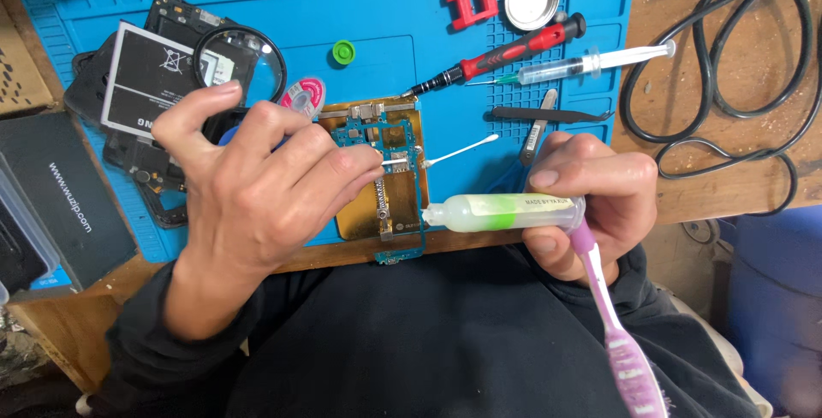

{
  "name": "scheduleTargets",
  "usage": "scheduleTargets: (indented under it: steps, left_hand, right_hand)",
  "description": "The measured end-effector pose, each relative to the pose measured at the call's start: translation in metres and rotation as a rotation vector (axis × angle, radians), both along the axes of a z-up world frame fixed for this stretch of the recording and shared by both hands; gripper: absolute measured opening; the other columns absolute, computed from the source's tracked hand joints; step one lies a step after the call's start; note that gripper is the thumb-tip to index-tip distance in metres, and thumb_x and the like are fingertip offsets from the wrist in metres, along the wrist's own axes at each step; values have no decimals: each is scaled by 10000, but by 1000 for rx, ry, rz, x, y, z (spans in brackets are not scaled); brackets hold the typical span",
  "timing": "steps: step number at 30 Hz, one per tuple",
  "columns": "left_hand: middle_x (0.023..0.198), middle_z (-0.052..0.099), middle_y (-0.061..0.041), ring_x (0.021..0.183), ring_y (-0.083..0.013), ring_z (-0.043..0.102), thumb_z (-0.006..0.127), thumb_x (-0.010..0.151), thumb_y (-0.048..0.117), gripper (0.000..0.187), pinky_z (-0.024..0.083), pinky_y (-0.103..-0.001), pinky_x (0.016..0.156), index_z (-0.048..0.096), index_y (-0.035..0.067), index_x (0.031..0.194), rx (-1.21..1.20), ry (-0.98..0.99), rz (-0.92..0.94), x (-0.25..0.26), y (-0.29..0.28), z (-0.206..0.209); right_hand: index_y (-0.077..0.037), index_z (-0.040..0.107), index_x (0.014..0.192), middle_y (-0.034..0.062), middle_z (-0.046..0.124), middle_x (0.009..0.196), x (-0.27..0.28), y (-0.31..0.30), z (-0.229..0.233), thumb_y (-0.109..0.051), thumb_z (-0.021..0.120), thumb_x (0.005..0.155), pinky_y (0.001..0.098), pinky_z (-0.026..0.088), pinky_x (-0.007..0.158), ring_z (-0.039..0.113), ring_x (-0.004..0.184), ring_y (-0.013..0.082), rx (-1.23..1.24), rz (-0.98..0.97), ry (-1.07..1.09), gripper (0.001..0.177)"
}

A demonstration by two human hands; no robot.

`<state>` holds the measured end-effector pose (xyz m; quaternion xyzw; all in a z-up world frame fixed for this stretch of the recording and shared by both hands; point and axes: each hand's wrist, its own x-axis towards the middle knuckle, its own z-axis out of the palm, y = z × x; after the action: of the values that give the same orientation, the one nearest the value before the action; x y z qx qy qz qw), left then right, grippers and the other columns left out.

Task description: The person applies a liquid from a syringe onto a circuit board and uses a toothbrush to scrub the surface. They then use a cotton swab to clean specific areas of the board while holding the syringe in the other hand.

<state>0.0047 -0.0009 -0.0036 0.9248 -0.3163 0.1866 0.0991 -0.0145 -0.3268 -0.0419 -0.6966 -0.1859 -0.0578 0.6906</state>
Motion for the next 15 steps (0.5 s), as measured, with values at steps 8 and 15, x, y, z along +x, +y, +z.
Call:
scheduleTargets:
  steps: [8, 15]
  left_hand:
    - [924, 636, 85, 972, -221, 682, 1017, 1297, 116, 365, 392, -511, 1195, 817, 340, 1090, 88, 37, -107, 26, 0, 18]
    - [965, 652, 95, 1026, -226, 671, 1040, 1345, 204, 353, 402, -523, 1193, 810, 357, 1126, 143, 108, -144, 37, 0, 19]
  right_hand:
    - [-90, 591, 1240, 74, 639, 973, -1, -4, 3, -395, 774, 1089, 350, 492, 761, 599, 739, 159, -2, -9, 8, 387]
    - [-99, 565, 1239, 79, 630, 993, -3, -2, 3, -402, 769, 1093, 347, 487, 762, 575, 732, 159, 32, -22, 28, 393]
